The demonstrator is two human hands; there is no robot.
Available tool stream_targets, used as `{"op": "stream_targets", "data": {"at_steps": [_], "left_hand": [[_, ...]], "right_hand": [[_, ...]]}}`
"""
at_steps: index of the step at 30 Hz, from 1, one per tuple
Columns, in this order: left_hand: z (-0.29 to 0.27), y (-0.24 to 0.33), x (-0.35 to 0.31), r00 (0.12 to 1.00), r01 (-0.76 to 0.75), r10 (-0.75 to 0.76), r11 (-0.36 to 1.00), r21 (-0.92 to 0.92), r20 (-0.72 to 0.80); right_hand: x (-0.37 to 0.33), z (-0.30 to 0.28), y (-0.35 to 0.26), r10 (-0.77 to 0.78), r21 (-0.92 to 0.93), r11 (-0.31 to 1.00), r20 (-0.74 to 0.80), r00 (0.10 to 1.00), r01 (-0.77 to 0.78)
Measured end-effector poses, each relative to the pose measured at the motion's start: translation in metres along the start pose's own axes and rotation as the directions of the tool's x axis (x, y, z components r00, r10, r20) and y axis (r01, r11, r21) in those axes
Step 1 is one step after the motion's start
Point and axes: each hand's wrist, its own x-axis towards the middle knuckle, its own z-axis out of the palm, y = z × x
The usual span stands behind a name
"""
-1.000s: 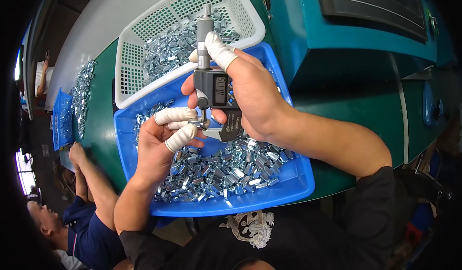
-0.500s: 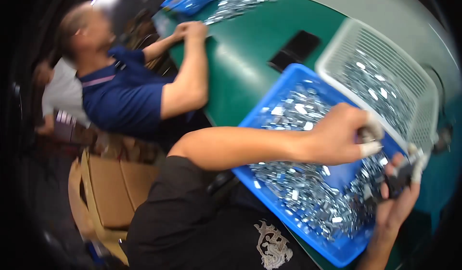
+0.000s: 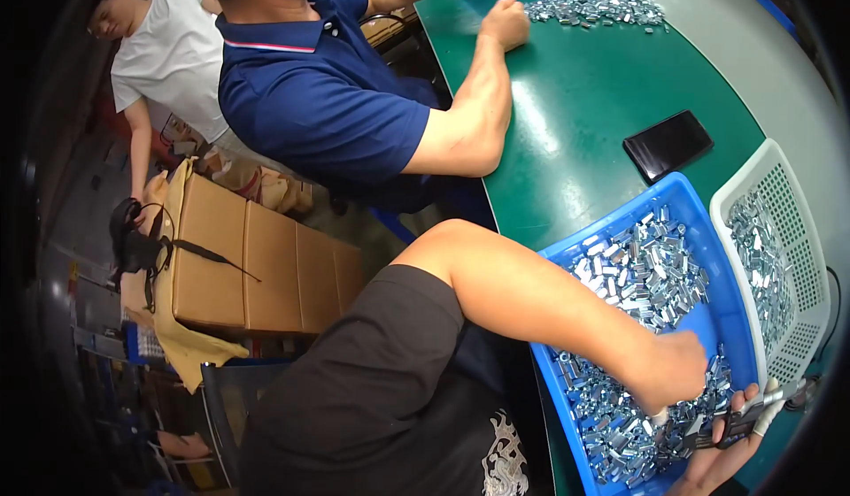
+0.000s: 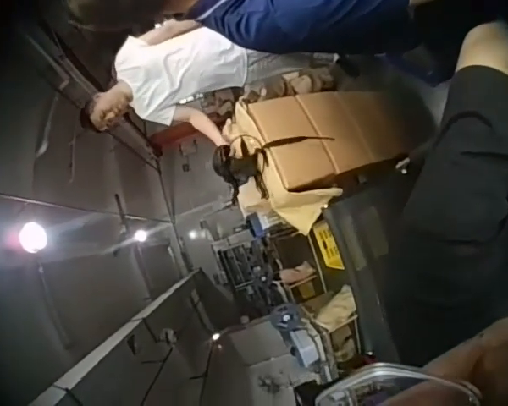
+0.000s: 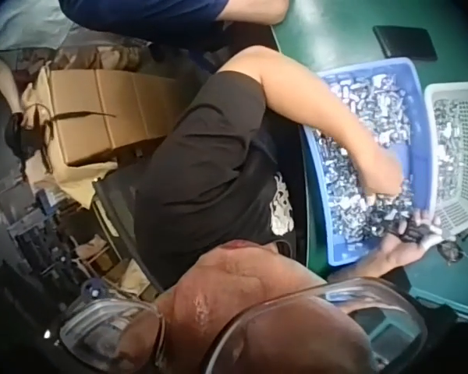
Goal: Measuring the dimensions of small metal components using a digital micrometer for quality control.
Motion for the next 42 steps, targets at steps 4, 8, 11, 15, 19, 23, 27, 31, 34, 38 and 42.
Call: {"op": "stream_targets", "data": {"at_steps": [4,8,11,15,19,23,27,31,34,38,42], "left_hand": [[0.003,-0.003,-0.003,0.997,-0.055,0.057,0.998,-0.034,0.047],[0.0,0.004,-0.008,0.997,-0.031,0.031,1.0,-0.004,0.07],[0.004,0.013,0.002,0.99,-0.08,0.079,0.997,0.004,0.12],[0.003,0.007,0.0,0.994,-0.081,0.081,0.997,-0.002,0.076],[-0.009,0.0,-0.028,0.992,0.101,-0.094,0.991,-0.084,0.078],[-0.026,0.006,-0.011,0.964,0.116,-0.082,0.986,-0.123,0.253],[-0.036,0.003,-0.004,0.942,0.016,0.066,0.971,-0.241,0.329],[-0.039,0.009,-0.008,0.956,0.035,0.05,0.959,-0.281,0.29],[-0.039,0.01,-0.005,0.951,0.033,0.061,0.955,-0.295,0.304],[-0.04,0.012,-0.002,0.915,0.217,-0.075,0.92,-0.326,0.397],[-0.04,0.01,-0.005,0.902,0.2,-0.042,0.922,-0.331,0.429]], "right_hand": [[-0.007,0.021,0.004,-0.016,0.049,0.999,-0.03,0.999,0.018],[-0.01,0.023,0.001,-0.016,-0.013,1.0,-0.114,0.993,0.015],[-0.014,-0.003,-0.005,-0.017,-0.017,1.0,-0.071,0.997,0.016],[-0.02,0.017,-0.005,0.011,0.025,1.0,-0.104,0.995,-0.008],[-0.024,0.071,-0.006,0.143,0.193,0.971,0.013,0.99,-0.143],[-0.023,0.05,-0.013,0.185,0.24,0.953,0.024,0.982,-0.186],[-0.02,0.044,-0.016,0.109,0.165,0.979,0.074,0.991,-0.12],[-0.02,0.043,-0.015,0.083,0.168,0.98,0.129,0.988,-0.104],[-0.018,0.041,-0.012,0.053,0.167,0.983,0.142,0.988,-0.077],[-0.018,0.04,-0.011,0.031,0.178,0.982,0.139,0.99,-0.056],[-0.019,0.043,-0.011,0.038,0.193,0.979,0.149,0.988,-0.067]]}}
